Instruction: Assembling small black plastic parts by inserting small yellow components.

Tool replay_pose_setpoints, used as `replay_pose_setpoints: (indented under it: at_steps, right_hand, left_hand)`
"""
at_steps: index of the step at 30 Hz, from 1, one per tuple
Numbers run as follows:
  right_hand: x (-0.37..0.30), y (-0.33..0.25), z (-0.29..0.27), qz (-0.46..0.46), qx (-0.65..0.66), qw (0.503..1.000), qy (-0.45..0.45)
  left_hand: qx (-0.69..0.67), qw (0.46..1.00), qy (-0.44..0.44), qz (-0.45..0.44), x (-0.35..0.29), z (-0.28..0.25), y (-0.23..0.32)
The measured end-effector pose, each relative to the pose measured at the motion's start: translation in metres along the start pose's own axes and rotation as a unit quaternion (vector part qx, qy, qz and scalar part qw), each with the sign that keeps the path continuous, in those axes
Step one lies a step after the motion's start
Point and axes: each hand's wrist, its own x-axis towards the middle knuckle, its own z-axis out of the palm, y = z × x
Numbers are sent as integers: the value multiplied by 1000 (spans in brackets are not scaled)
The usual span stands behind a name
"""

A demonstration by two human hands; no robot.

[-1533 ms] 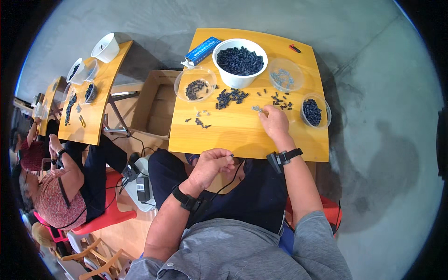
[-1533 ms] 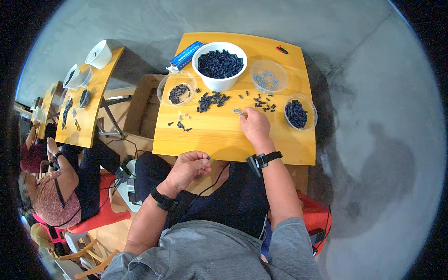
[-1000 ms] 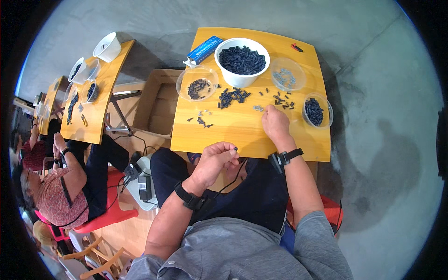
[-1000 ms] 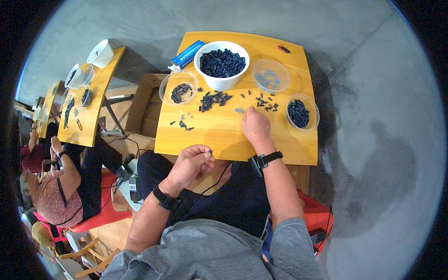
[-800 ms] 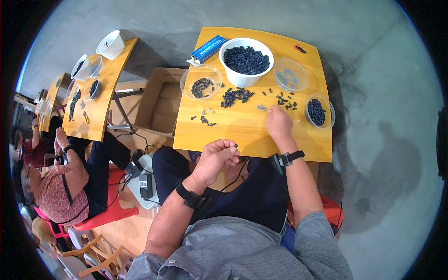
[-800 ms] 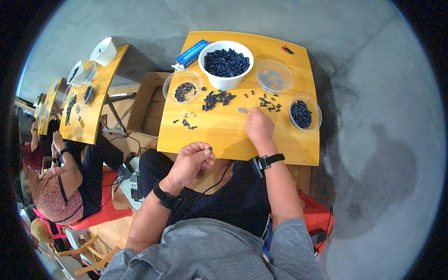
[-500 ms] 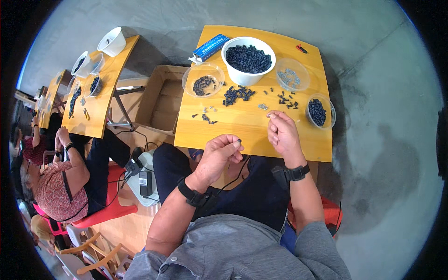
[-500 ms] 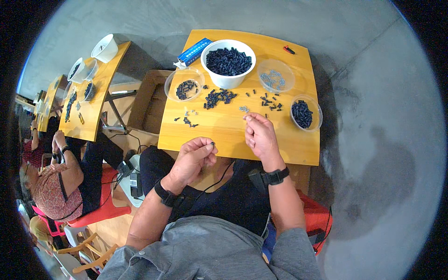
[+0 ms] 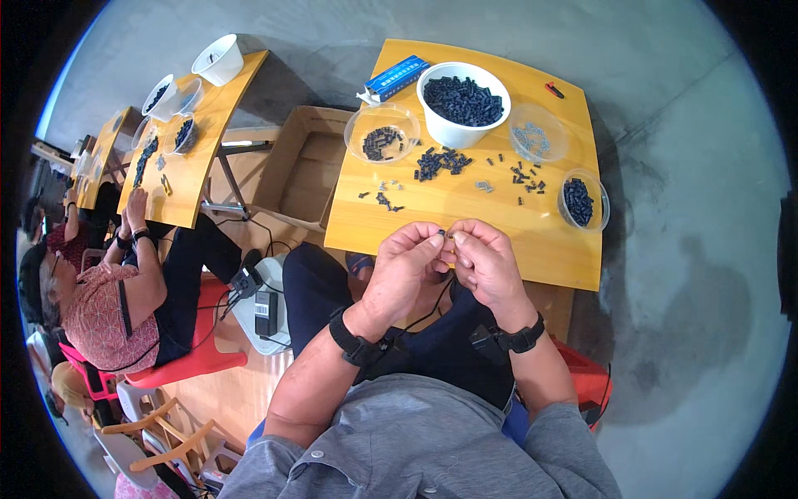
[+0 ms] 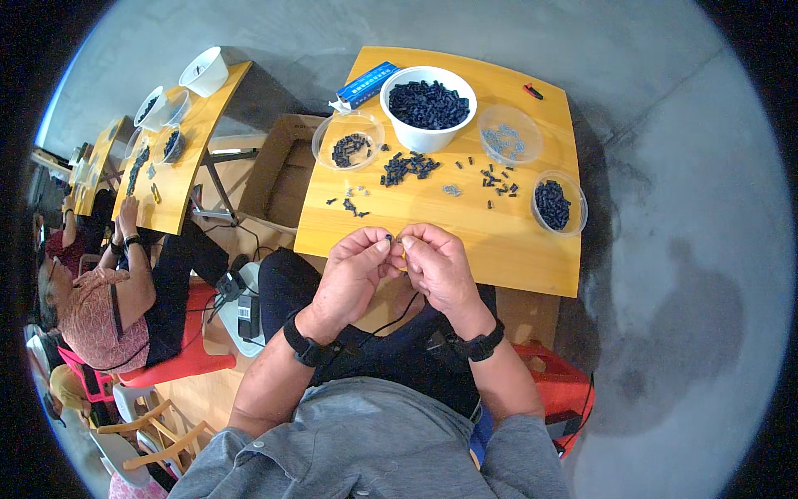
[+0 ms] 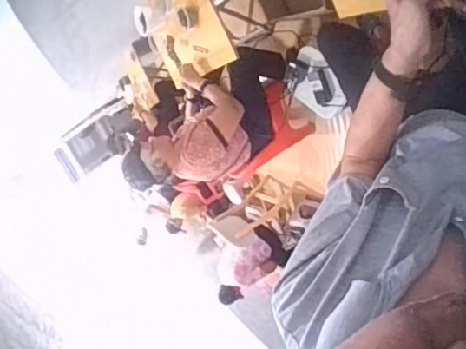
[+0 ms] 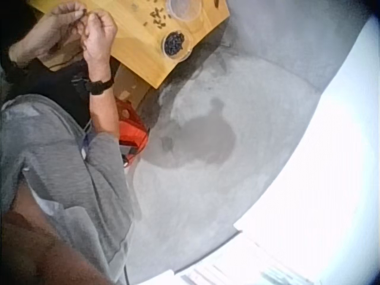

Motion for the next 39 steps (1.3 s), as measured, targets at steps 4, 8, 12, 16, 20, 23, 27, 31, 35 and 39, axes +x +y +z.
replay_pose_setpoints:
  at_steps: [4, 8, 12, 16, 20, 23, 27, 31, 35, 39]
  right_hand:
    - [-3, -7, 0, 5, -16, 1000, -27]
    - [-2, -12, 0, -34, -195, 980, -26]
    - [-4, -18, 2, -18, -260, 965, -41]
    - [-3, -24, -2, -3, -302, 949, -86]
    - [-8, -27, -4, -11, -240, 970, -44]
    - [-8, -26, -1, -29, -148, 988, -17]
    - [-9, -23, 6, -56, -21, 998, -20]
    - [-11, -22, 16, -63, 0, 998, -16]
    - [-11, -18, 17, -77, -38, 996, -12]
    - [-9, -19, 15, -72, -66, 995, -16]
  left_hand:
    - [12, 1000, -9, 8, -2, -2, 0]
    - [38, 999, 5, 19, -7, -2, 3]
    - [85, 996, 8, 24, -6, -3, 3]
    - [94, 995, 10, 12, -8, -3, -1]
    - [80, 997, -4, 11, -9, 3, 3]
    - [77, 997, -26, 17, -11, 3, 3]
    - [53, 997, -42, 33, -14, 6, 2]
    - [70, 996, -42, 43, -14, 5, 3]
    - [68, 996, -28, 49, -15, 8, 5]
    - [117, 991, -2, 63, -14, 9, 6]
